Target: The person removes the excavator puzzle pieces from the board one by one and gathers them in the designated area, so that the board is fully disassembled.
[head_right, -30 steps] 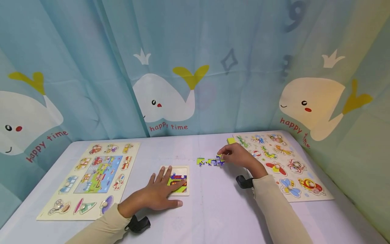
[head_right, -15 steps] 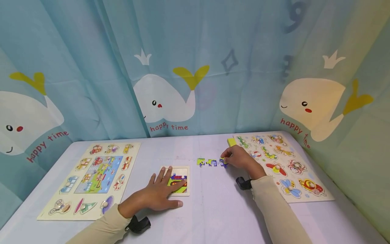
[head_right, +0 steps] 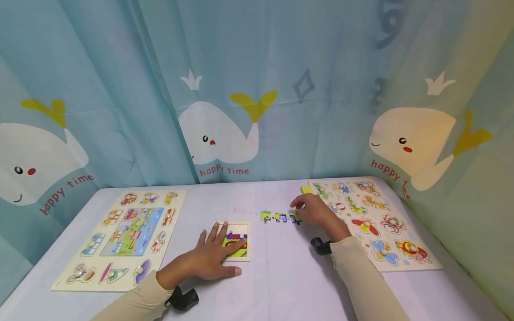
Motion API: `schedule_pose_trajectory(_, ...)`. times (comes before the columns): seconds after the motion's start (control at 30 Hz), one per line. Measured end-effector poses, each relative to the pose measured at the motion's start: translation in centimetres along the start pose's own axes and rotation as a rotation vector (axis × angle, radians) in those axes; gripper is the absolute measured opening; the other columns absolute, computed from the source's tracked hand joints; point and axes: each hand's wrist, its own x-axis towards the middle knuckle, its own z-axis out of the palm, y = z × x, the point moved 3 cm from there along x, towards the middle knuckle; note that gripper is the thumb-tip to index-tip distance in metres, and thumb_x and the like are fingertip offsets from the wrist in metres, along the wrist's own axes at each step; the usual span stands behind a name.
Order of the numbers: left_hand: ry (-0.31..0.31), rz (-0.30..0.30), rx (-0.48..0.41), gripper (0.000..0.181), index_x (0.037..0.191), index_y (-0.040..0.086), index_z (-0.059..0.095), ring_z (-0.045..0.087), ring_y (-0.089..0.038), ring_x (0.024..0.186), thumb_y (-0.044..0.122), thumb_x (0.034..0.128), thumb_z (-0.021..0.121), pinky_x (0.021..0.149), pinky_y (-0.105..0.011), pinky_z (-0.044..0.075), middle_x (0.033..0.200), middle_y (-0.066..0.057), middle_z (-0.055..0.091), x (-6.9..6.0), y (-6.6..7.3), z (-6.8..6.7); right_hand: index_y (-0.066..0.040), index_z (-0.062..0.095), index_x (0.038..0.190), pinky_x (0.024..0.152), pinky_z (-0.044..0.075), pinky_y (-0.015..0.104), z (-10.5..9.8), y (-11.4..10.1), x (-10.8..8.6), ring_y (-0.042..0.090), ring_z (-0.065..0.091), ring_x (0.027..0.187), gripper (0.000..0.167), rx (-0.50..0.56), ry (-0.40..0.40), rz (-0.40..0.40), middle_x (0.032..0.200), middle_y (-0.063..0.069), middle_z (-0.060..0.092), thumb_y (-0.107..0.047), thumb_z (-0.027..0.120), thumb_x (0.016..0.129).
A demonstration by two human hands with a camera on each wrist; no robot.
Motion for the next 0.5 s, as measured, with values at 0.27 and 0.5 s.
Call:
schedule_pose_trajectory(0.27, 0.02, 0.016, -0.028, 0.074, 0.151, 0.032, 0.036, -0.009, -0.04, 0.145, 0.059, 0.0867, 0.061, 0.109, -0.063, -0.002, 0.16, -0.021, 0.001, 0.1, 0.2, 0.0, 0.003, 0.07, 0.101, 0.058, 0.046, 0.031, 0.6, -1.8, 0.4, 0.015, 0.055, 0.067, 0.013, 0.061, 0.024, -0.116, 0.085, 0.005, 0.064, -0.001, 0.064, 0.09)
schedule_pose_trajectory(0.5, 0.039, 0.031, -0.019, 0.075, 0.152, 0.032, 0.036, -0.013, -0.037, 0.145, 0.058, 0.0865, 0.062, 0.108, -0.063, -0.005, 0.161, -0.019, -0.004, 0.1, 0.3, -0.1, 0.002, 0.071, 0.102, 0.057, 0.045, 0.029, 1.5, -4.0, 0.8, 0.014, 0.052, 0.066, 0.014, 0.075, 0.012, -0.141, 0.086, 0.003, 0.065, -0.003, 0.065, 0.09)
